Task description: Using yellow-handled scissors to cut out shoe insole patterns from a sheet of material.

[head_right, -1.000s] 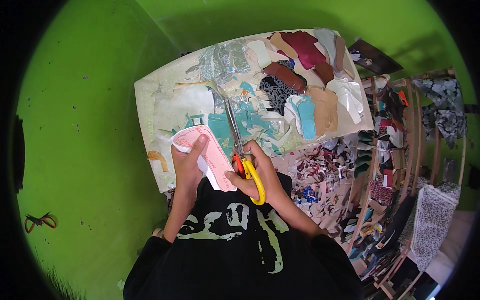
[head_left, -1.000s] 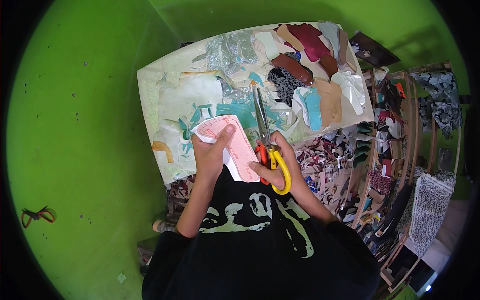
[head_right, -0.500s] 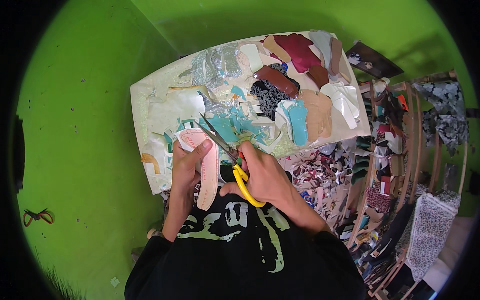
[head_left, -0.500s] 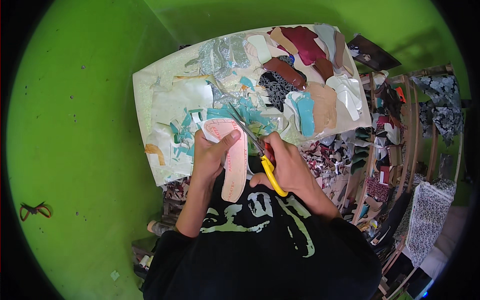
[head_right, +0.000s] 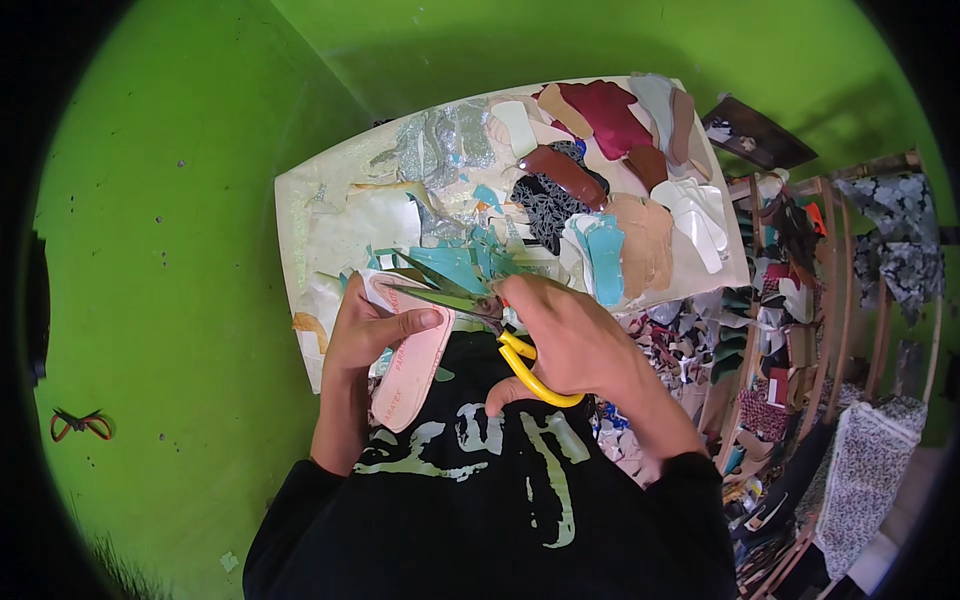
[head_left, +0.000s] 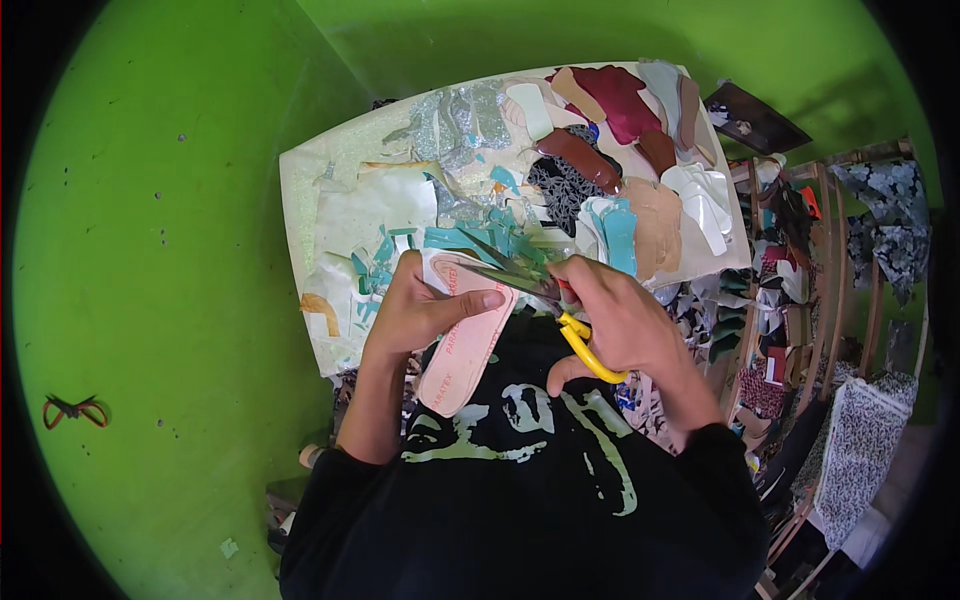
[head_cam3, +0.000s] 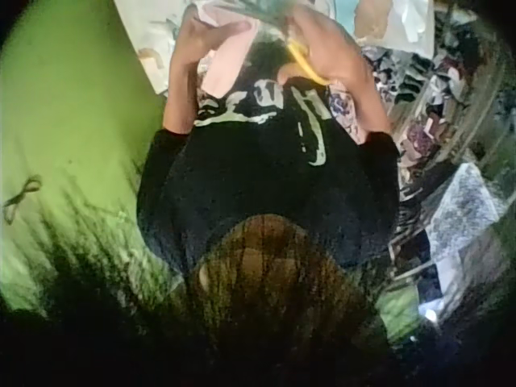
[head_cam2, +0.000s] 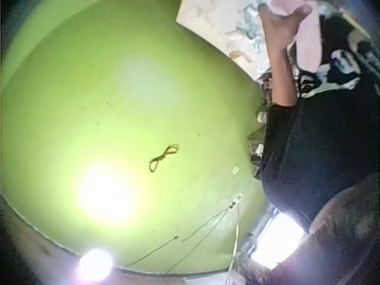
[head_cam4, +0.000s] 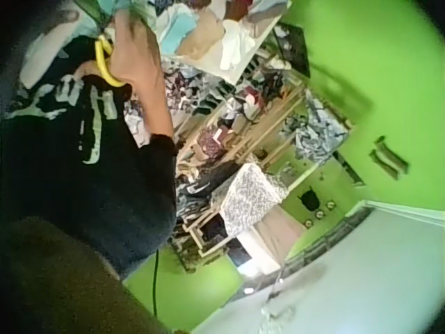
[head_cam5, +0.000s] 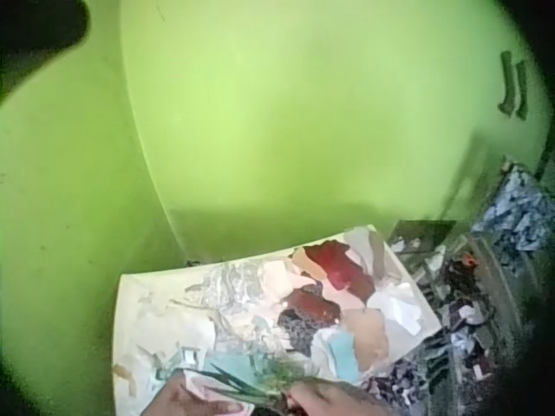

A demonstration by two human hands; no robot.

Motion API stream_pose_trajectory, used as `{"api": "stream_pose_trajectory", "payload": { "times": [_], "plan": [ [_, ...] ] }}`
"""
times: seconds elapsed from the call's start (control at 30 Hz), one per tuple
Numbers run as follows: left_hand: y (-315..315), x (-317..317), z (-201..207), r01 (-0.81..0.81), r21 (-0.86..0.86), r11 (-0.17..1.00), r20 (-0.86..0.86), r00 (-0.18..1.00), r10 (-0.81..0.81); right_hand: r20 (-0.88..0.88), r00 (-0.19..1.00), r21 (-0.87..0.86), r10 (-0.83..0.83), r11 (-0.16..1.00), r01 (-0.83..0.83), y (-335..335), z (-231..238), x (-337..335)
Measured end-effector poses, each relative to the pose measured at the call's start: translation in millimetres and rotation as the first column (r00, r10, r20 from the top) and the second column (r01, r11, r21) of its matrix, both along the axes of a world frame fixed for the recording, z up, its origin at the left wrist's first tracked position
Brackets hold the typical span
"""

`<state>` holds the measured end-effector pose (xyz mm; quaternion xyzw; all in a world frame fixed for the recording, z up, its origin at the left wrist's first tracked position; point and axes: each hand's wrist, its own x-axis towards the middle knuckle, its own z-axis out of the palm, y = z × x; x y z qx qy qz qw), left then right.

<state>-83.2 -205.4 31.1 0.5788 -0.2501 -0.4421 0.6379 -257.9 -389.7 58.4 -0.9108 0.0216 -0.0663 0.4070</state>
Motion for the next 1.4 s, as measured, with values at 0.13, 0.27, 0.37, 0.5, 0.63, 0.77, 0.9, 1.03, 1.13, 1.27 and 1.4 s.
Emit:
{"api": "stream_pose_trajectory", "payload": {
  "times": [0.13, 0.27, 0.37, 0.5, 0.63, 0.77, 0.9, 1.03, 1.13, 1.27, 1.4],
  "plan": [
    [-3.7, 4.6, 8.6, 0.121, 0.003, 0.993, 0.047, 0.992, -0.121, -0.038, 0.998, -0.097, 0.052, 0.994, -0.055, -5.1, 16.4, -5.7],
    [-2.6, 4.7, 15.2, 0.177, 0.002, 0.984, 0.037, 0.983, -0.177, -0.036, 0.996, -0.137, 0.081, 0.987, -0.086, -5.7, 24.5, -6.9],
    [-0.2, 7.1, 12.9, 0.201, -0.012, 0.979, 0.075, 0.977, -0.200, -0.066, 0.995, -0.147, 0.073, 0.986, -0.082, -5.3, 24.2, -6.8],
    [0.8, 6.3, 13.1, 0.180, -0.038, 0.983, 0.027, 0.983, -0.179, -0.050, 0.996, -0.149, 0.073, 0.986, -0.080, -5.4, 23.8, -6.8],
    [3.2, 6.2, 14.2, 0.190, -0.040, 0.981, 0.001, 0.982, -0.190, -0.020, 0.996, -0.151, 0.091, 0.984, -0.093, -3.2, 23.0, -5.7],
    [2.1, 7.6, 13.6, 0.224, -0.029, 0.974, 0.042, 0.974, -0.223, -0.041, 0.994, -0.188, 0.102, 0.976, -0.108, -2.6, 27.0, -4.5],
    [4.0, 4.9, 17.6, 0.185, -0.050, 0.981, 0.043, 0.982, -0.183, -0.136, 0.982, -0.198, 0.132, 0.967, -0.158, -4.0, 31.3, -5.3],
    [3.5, 6.0, 17.0, 0.164, -0.001, 0.987, -0.013, 0.986, -0.164, -0.093, 0.984, -0.240, 0.149, 0.956, -0.167, -5.0, 20.5, -11.9],
    [4.5, 5.9, 19.4, 0.162, 0.005, 0.987, -0.002, 0.987, -0.162, -0.008, 0.993, -0.206, 0.118, 0.971, -0.117, -8.7, 20.2, -9.4],
    [5.5, 9.2, 17.6, 0.229, 0.005, 0.974, 0.064, 0.971, -0.228, -0.012, 0.992, -0.178, 0.124, 0.976, -0.124, -8.3, 21.2, -1.7],
    [2.2, 8.3, 19.7, 0.266, 0.085, 0.960, 0.174, 0.945, -0.277, 0.141, 0.978, -0.161, 0.155, 0.978, -0.132, -2.8, 15.8, 4.0]
  ]
}}
